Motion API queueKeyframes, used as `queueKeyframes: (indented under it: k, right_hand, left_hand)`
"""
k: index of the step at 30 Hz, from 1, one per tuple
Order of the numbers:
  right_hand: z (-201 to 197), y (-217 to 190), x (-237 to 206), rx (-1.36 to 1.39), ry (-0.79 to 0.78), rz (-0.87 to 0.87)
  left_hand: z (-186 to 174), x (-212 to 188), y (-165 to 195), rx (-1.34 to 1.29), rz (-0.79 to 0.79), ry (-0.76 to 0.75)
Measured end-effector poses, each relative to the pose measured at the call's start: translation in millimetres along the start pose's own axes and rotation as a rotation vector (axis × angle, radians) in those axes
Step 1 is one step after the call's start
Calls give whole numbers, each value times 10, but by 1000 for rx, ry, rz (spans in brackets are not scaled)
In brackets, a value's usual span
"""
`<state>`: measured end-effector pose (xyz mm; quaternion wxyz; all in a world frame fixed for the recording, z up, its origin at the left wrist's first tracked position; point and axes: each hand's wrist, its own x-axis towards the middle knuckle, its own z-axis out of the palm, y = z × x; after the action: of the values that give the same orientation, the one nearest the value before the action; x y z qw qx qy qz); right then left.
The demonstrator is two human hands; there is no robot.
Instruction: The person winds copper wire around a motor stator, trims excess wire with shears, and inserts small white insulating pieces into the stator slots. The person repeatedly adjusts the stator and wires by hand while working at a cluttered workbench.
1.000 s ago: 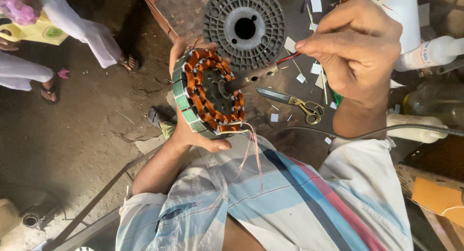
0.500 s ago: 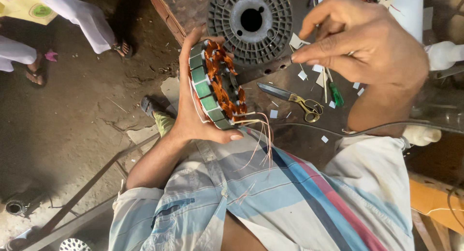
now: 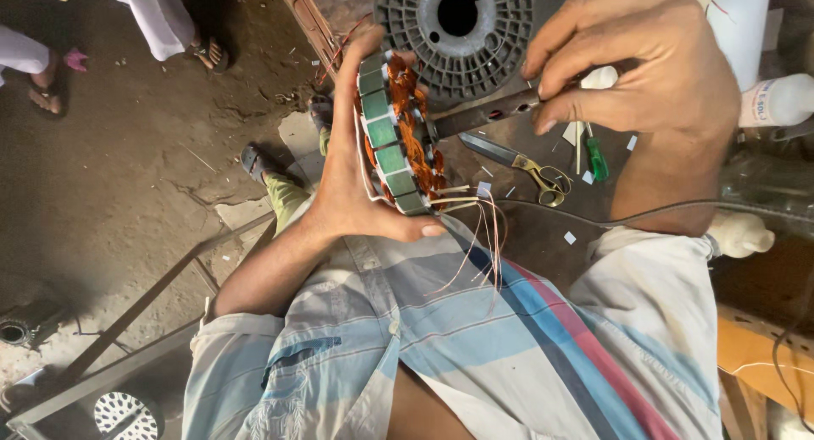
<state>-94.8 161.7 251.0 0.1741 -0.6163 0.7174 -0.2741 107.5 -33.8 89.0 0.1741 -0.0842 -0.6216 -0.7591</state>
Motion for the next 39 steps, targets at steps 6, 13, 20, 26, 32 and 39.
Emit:
queueKeyframes:
  k: [6, 13, 20, 26, 32, 39]
  right_hand:
    - [-50, 46, -114, 14, -11, 135]
    - [60, 174, -270, 479, -22, 454]
    - [147, 84, -511, 206, 517, 62]
    - [662, 761, -1184, 323, 1362, -56]
    - [1324, 1407, -2492, 2, 922, 840]
    - [1927, 1744, -2896, -596, 732, 1081]
  left_hand:
    - [41, -10, 34, 56, 51, 23]
    - [65, -7, 41, 42, 43, 24]
    - [94, -2, 23, -5, 6, 40]
    - [85, -160, -101, 67, 4, 83]
    - [-123, -525, -383, -161, -443, -98]
    - [-212, -634, -675, -263, -411, -39]
